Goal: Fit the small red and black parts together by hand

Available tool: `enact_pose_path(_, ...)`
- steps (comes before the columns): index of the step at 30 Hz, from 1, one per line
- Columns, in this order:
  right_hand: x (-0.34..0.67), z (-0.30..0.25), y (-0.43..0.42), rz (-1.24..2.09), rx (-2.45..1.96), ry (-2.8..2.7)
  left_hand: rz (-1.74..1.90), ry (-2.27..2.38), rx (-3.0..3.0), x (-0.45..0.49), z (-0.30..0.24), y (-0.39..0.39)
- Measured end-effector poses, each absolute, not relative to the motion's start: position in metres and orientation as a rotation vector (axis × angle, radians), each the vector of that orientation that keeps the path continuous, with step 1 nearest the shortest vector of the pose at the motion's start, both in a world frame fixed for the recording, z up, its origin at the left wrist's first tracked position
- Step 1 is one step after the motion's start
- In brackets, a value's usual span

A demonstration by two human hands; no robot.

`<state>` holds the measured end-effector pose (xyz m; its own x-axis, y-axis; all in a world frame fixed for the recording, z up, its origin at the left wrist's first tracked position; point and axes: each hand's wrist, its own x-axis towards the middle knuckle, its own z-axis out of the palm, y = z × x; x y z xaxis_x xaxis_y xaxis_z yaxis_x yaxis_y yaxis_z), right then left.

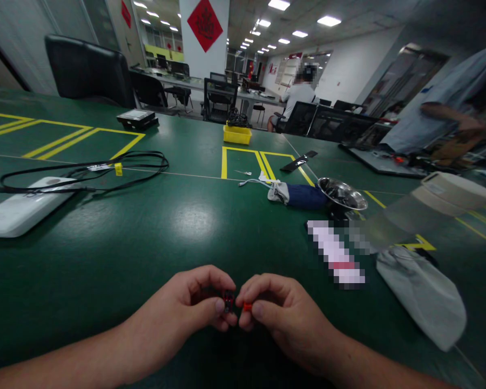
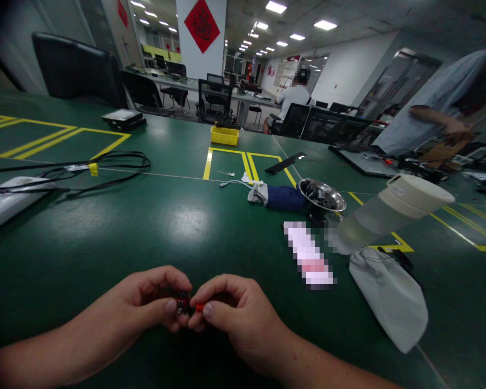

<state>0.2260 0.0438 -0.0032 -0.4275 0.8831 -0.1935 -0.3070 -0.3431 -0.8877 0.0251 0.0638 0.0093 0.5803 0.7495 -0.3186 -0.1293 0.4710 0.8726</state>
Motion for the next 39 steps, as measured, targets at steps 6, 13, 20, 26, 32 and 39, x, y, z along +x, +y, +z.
enact_pose_path(6, 0.2258, -0.0015, 0.0437, 1.871, -0.875, -1.015, 0.607, 0.781, 0.941, 0.0247, 0.0093, 0.0634)
enact_pose_path(13, 0.225, -0.0003, 0.0441, 1.888, -0.854, -1.016, 0.595, 0.772, 0.947, 0.0241, 0.0093, 0.064)
enact_pose_path(20, 0.2254, -0.0011, 0.0439, 1.887, -0.847, -1.017, 0.585, 0.776, 0.952, 0.0244, 0.0108, 0.064)
enact_pose_path(26, 0.226, -0.0044, 0.044, 1.882, -0.849, -1.049, 0.584, 0.771, 0.954, 0.0245, 0.0105, 0.0643)
enact_pose_path(32, 0.2258, -0.003, 0.0445, 1.889, -0.845, -1.053, 0.57, 0.772, 0.935, 0.0234, 0.0123, 0.0645)
enact_pose_path(39, 0.2256, -0.0025, 0.0448, 1.911, -0.847, -1.034, 0.563, 0.762, 0.928, 0.0238, 0.0113, 0.064)
